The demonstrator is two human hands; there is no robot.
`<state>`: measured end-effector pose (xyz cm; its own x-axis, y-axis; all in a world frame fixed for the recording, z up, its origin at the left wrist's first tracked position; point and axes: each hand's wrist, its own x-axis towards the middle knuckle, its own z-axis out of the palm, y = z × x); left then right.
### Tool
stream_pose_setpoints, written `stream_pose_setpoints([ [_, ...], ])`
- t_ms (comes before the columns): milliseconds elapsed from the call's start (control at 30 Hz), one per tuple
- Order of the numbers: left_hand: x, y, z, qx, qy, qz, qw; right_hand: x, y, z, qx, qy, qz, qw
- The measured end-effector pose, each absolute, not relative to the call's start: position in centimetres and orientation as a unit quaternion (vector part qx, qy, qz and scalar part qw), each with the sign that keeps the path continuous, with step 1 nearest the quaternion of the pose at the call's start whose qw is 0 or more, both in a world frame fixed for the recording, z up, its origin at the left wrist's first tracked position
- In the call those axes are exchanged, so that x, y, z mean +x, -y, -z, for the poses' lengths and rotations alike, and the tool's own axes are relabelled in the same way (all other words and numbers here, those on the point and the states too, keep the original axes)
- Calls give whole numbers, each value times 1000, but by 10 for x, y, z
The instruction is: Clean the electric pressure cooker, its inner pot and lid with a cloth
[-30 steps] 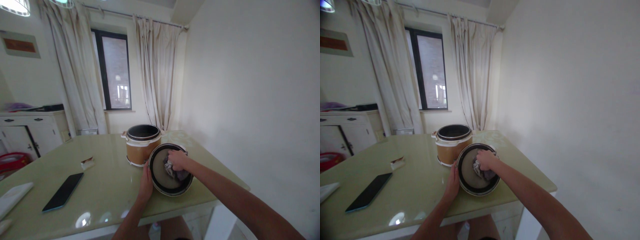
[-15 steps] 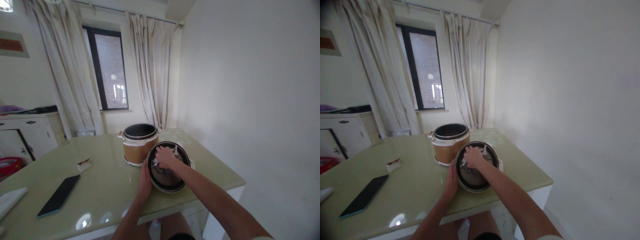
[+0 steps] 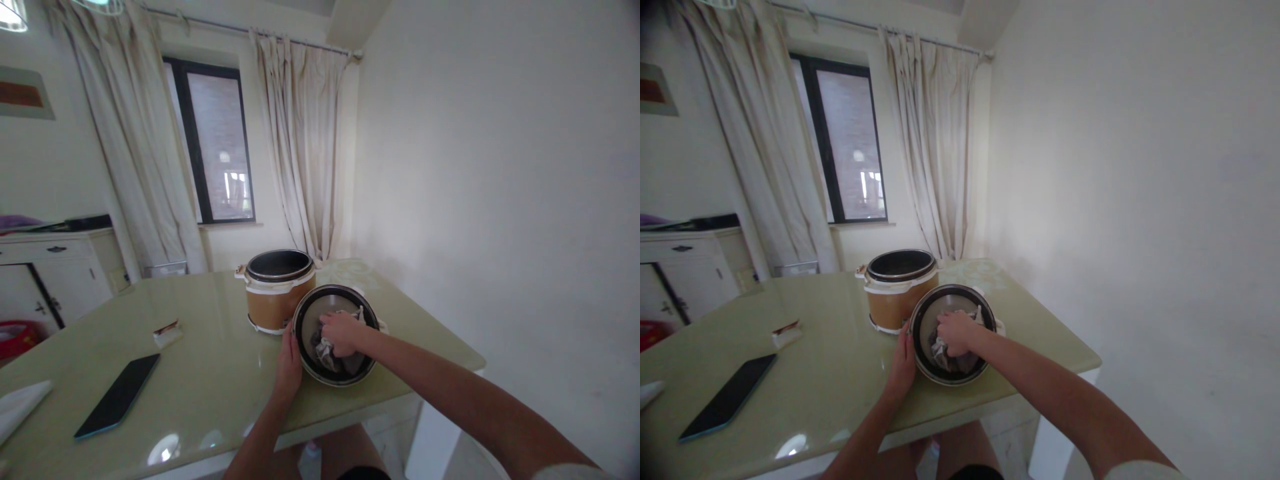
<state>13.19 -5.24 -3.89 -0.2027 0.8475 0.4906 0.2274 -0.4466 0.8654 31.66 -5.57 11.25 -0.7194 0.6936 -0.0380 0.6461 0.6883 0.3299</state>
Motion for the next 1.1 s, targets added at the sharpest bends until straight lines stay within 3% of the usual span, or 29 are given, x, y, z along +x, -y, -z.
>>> stream_pose_setpoints([
  [133,132,51,40,578,-462,-622,255,331,41,-125,398,-893,-170,121],
  [333,134,49,44,575,-460,-626,257,326,20,-132,482,-848,-212,65],
  [800,132,49,42,578,-469,-621,246,279,49,-98,378,-904,-200,-10],
  [1100,132,51,40,578,-466,-621,250,313,51,-95,282,-945,-164,33],
])
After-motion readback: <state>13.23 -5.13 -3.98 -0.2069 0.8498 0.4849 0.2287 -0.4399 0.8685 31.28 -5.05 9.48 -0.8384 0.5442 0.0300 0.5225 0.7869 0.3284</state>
